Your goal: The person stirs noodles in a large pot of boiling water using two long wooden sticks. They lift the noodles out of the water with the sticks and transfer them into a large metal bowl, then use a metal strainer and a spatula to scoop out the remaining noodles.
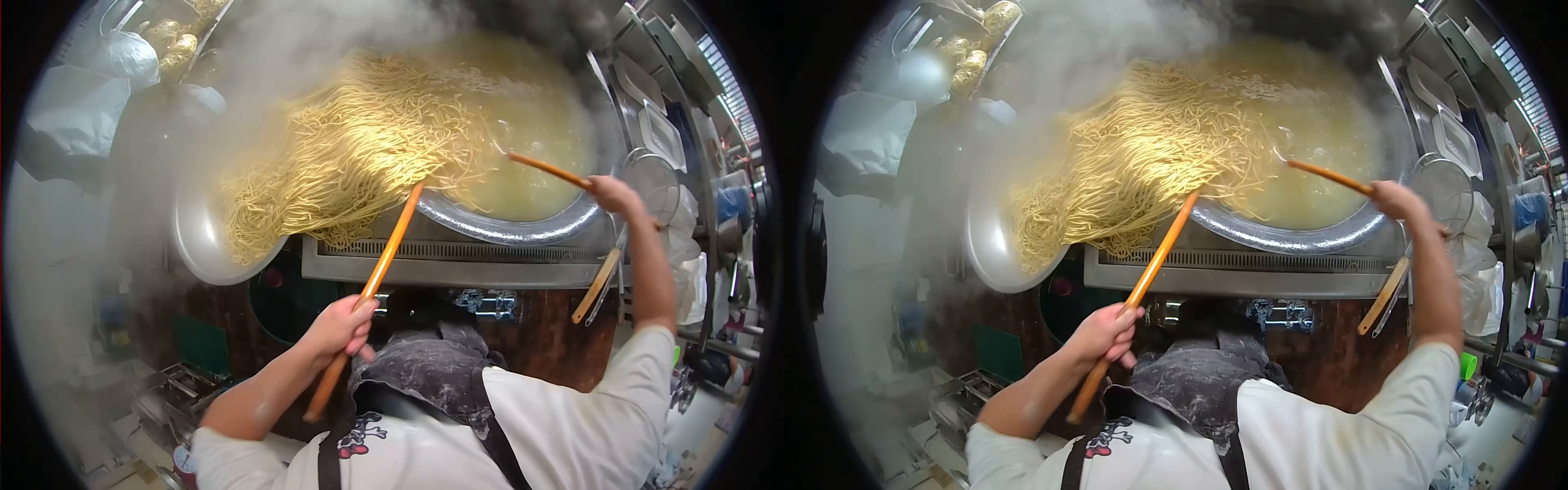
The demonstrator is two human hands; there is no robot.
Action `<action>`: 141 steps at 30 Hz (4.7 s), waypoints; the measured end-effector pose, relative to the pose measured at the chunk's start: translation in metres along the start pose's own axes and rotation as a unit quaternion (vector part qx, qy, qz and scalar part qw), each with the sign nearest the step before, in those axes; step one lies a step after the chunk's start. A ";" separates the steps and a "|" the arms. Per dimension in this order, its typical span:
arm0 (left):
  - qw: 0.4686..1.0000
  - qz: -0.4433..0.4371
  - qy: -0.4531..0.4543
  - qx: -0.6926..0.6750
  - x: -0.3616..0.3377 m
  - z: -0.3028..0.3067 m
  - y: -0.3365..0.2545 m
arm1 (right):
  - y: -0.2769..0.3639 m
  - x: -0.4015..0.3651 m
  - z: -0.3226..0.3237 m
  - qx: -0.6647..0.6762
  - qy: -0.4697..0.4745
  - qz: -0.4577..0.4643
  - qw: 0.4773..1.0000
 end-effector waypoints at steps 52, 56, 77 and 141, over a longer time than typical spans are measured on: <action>0.803 -0.059 -0.297 0.514 -0.397 0.448 0.107 | 0.282 -0.282 -0.009 0.015 -0.055 0.123 0.991; 0.846 0.051 -0.362 0.389 -0.434 0.323 0.062 | 0.130 -0.283 0.023 0.131 -0.083 0.058 0.986; 0.898 -0.325 -0.286 0.083 0.146 0.123 0.056 | 0.272 -0.065 -0.128 0.344 -0.057 0.149 0.925; 0.875 -0.290 -0.305 0.239 0.252 0.219 -0.107 | 0.276 0.082 -0.062 0.322 -0.087 0.109 0.936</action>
Point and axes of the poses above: each hand's wrist, its own x-axis towards the middle knuckle, its own z-axis out of the back of the hand, y = z × x, the point moved 10 cm from there along x, towards the middle knuckle, and after that the axes turned 13 degrees about -z, right-handed, at the moved point
